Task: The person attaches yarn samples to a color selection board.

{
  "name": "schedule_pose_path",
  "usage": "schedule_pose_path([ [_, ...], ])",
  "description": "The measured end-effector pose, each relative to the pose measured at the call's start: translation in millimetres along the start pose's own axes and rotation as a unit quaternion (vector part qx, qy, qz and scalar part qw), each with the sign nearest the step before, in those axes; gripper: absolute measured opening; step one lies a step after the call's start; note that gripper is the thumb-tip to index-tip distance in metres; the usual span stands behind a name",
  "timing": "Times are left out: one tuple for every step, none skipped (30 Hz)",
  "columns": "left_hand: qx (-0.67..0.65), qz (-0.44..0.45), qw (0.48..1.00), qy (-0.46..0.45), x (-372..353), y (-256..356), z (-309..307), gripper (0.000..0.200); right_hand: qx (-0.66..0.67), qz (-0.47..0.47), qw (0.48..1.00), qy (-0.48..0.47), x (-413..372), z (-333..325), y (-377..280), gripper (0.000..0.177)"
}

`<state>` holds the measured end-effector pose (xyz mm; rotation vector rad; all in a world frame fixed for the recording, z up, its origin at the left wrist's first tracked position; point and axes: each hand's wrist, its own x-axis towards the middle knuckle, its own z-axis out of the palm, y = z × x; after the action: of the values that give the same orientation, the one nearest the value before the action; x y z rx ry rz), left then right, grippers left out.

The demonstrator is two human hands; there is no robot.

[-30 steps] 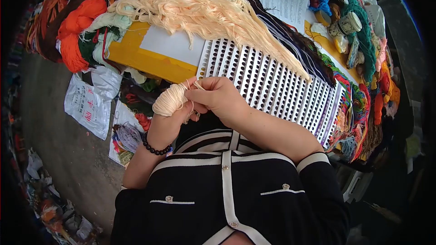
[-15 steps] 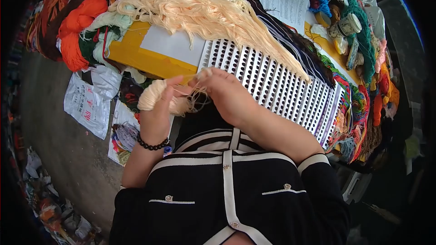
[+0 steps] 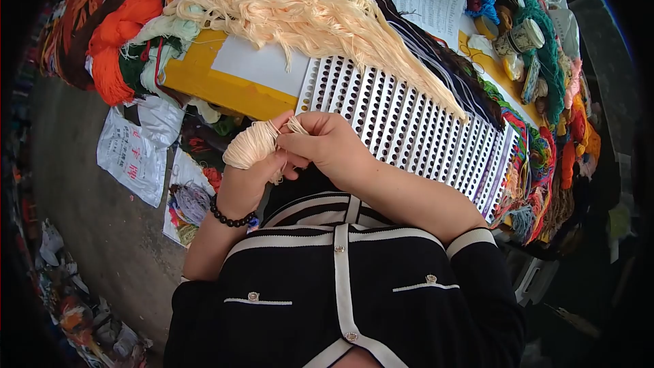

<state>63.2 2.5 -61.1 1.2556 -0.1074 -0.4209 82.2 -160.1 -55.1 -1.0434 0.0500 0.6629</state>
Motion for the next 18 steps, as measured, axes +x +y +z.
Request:
schedule_pose_path([
  [0.000,0.000,1.000,0.001,-0.6,0.6,-1.4,0.046,0.000,0.000,1.000,-0.001,-0.5,1.5,-0.7,0.013],
  [-0.022,-0.001,1.000,0.010,-1.0,1.3,-2.5,0.046,0.022,-0.012,1.000,-0.002,-1.3,3.7,-2.4,0.011],
  [-0.044,-0.003,0.999,0.018,-0.9,1.6,-3.1,0.045,0.044,-0.025,0.999,-0.002,-1.6,5.0,-3.2,0.010],
  [-0.044,-0.002,0.999,0.018,-0.7,1.6,-2.9,0.045,0.044,-0.025,0.999,-0.002,-1.4,5.0,-2.5,0.010],
  [-0.053,-0.002,0.998,0.023,-0.4,1.3,-2.4,0.044,0.043,-0.031,0.999,-0.001,-1.2,4.7,-1.2,0.010],
  [-0.062,-0.001,0.998,0.028,-0.2,1.0,-1.8,0.043,0.041,-0.037,0.998,0.001,-1.0,4.6,-0.6,0.011],
  [-0.062,0.000,0.998,0.028,0.1,0.4,-0.4,0.043,0.041,-0.037,0.998,0.000,-2.0,4.7,-2.7,0.011],
  [-0.056,0.000,0.998,0.034,0.2,-0.6,1.6,0.043,-0.016,-0.037,0.999,0.009,-4.1,4.5,-6.3,0.011],
  [-0.050,0.001,0.998,0.039,0.1,-1.3,2.6,0.043,-0.073,-0.037,0.996,0.018,-5.0,4.4,-8.5,0.011],
  [-0.050,0.001,0.998,0.039,-0.4,-2.1,2.1,0.043,-0.073,-0.037,0.996,0.018,-4.3,3.4,-7.5,0.011],
  [-0.052,-0.006,0.998,0.034,-1.1,-3.0,1.3,0.043,-0.080,-0.045,0.996,0.014,-3.3,1.5,-4.9,0.012],
  [-0.054,-0.012,0.998,0.030,-1.5,-3.4,0.9,0.043,-0.087,-0.052,0.995,0.010,-2.6,-0.1,-2.7,0.012],
  [-0.054,-0.012,0.998,0.029,-1.3,-2.5,1.8,0.043,-0.087,-0.052,0.995,0.010,-2.2,-1.0,-1.2,0.012],
  [-0.078,-0.004,0.996,0.043,-0.7,-0.7,3.3,0.041,-0.042,-0.044,0.998,-0.002,-1.7,-1.7,0.0,0.012],
  [-0.103,0.005,0.993,0.056,-0.2,0.7,4.1,0.040,0.002,-0.036,0.999,-0.014,-1.4,-2.0,0.6,0.011],
  [-0.103,0.006,0.993,0.057,0.1,1.3,3.9,0.040,0.002,-0.036,0.999,-0.014,-0.4,-1.6,0.5,0.011],
  [-0.098,0.024,0.991,0.091,0.2,1.7,3.0,0.038,0.068,-0.049,0.996,0.020,1.4,-1.0,0.3,0.010],
  [-0.092,0.042,0.987,0.126,0.3,1.9,1.9,0.036,0.133,-0.062,0.988,0.054,3.0,-1.3,-0.2,0.010],
])
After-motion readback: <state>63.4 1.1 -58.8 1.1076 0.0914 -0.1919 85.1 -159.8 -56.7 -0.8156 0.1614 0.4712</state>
